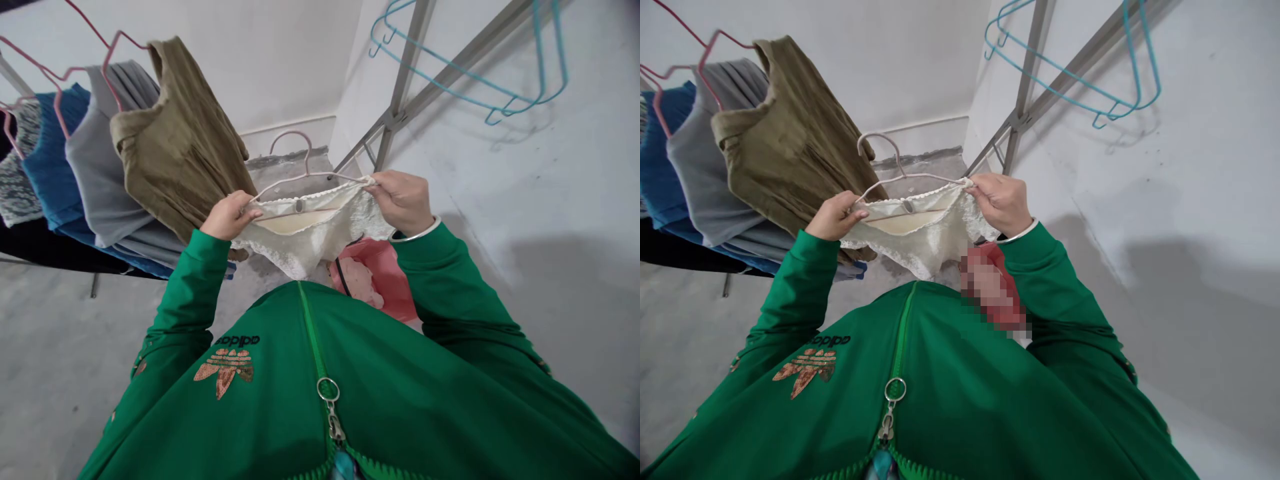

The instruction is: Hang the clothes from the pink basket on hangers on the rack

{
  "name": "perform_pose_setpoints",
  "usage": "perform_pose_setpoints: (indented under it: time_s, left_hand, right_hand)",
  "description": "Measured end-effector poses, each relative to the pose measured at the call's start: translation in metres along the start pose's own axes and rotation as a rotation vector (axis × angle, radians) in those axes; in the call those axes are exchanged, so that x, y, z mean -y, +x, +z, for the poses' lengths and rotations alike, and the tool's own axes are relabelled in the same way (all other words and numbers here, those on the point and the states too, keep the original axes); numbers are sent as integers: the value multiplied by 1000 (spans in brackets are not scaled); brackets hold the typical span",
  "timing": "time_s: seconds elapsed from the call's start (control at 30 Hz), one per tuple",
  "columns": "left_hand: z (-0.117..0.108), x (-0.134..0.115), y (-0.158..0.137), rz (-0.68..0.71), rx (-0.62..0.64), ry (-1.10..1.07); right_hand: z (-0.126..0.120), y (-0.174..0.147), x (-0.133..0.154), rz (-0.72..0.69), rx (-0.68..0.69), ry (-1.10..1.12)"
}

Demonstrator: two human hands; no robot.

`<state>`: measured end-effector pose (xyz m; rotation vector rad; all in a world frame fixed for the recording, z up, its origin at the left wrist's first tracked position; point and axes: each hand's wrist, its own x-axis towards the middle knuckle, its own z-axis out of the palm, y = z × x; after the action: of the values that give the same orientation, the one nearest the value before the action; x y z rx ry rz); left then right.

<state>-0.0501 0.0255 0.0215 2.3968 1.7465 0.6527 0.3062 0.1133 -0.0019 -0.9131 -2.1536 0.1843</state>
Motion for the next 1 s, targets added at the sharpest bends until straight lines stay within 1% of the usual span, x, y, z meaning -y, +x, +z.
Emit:
perform_pose_setpoints:
  time_s: [0.03,0.1,0.17,0.23,0.33,0.4,0.47,0.5,0.57,0.63,0.7,0.77,0.83,0.93,1.0]
  left_hand:
    - [4,-4,2,-12,-21,-12]
    - [8,-9,4,-39,-109,-10]
    - [7,-11,3,-58,-204,22]
    - [1,-11,2,-69,-258,58]
    - [-7,-12,1,-78,-290,101]
    - [-11,-13,1,-68,-302,121]
    - [-12,-15,2,-56,-312,136]
    - [-12,-15,3,-53,-314,144]
    - [-12,-14,4,-47,-314,161]
    - [-11,-13,3,-31,-308,173]
    - [-8,-12,2,-10,-306,188]
    - [-6,-13,1,-5,-330,231]
    - [-3,-15,-2,-19,-394,284]
    - [3,-18,-12,-53,-494,290]
    - [9,-20,-21,-59,-495,249]
  right_hand:
    - [-1,1,-1,0,8,-2]
    - [-4,3,-6,-2,36,-32]
    - [-10,4,-12,-19,91,-79]
    - [-19,6,-17,-57,147,-105]
    - [-30,7,-17,-127,180,-86]
    - [-33,7,-14,-160,220,-51]
    - [-33,7,-9,-157,299,33]
    - [-33,6,-6,-133,355,100]
    - [-32,2,2,-31,493,293]
    - [-33,-5,14,134,637,539]
    - [-35,-14,26,337,695,781]
    - [-38,-18,35,529,658,954]
    - [-45,-17,39,663,607,1030]
    - [-59,-6,43,762,535,1033]
    - [-68,4,45,783,480,1020]
